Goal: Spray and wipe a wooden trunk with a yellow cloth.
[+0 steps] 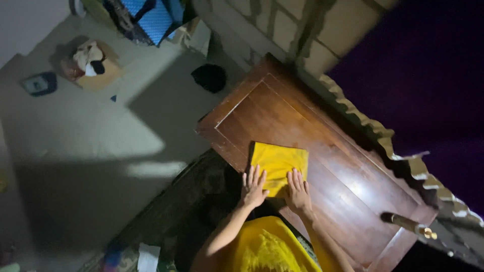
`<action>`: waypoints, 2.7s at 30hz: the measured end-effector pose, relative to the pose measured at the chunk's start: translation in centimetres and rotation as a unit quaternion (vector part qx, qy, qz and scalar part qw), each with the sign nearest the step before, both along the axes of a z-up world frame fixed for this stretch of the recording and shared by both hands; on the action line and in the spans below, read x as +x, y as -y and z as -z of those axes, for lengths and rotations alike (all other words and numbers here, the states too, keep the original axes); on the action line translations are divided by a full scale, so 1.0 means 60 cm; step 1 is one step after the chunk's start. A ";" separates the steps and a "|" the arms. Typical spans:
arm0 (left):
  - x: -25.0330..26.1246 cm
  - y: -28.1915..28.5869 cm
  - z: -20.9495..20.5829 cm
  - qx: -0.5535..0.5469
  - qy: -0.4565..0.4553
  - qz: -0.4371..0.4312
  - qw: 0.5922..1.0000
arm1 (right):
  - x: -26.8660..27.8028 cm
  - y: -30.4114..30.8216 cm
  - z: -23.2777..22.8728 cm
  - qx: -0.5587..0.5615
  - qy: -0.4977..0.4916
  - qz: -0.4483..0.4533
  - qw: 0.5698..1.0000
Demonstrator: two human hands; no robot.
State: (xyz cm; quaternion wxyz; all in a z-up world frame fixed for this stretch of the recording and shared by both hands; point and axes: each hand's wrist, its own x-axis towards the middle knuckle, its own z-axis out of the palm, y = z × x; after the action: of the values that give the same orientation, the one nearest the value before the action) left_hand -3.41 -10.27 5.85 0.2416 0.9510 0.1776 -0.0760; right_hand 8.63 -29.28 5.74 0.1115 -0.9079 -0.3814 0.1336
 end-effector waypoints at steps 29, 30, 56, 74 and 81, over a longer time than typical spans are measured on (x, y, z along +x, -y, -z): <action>0.033 -0.140 0.007 0.060 -0.124 0.099 0.986 | 0.007 -0.070 0.117 0.116 -0.150 0.013 0.982; 0.045 -0.177 0.004 0.065 -0.137 0.090 0.984 | 0.033 -0.109 0.133 0.159 -0.120 -0.008 0.980; 0.184 -0.295 -0.027 0.038 -0.130 0.408 0.903 | -0.110 -0.198 0.070 0.030 -0.156 0.344 0.925; 0.214 -0.549 0.025 0.111 -0.200 0.307 0.924 | 0.008 -0.397 0.250 -0.093 -0.009 0.181 0.979; 0.210 -0.395 -0.002 0.085 -0.223 0.373 0.897 | -0.042 -0.287 0.115 -0.090 -0.118 0.284 0.947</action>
State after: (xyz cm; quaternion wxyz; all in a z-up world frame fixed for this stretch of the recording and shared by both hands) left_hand 9.18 13.45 5.99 0.0678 0.9225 -0.1355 -0.3550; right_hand 6.14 -12.04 -1.13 0.1068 -0.9625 -0.0780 0.2368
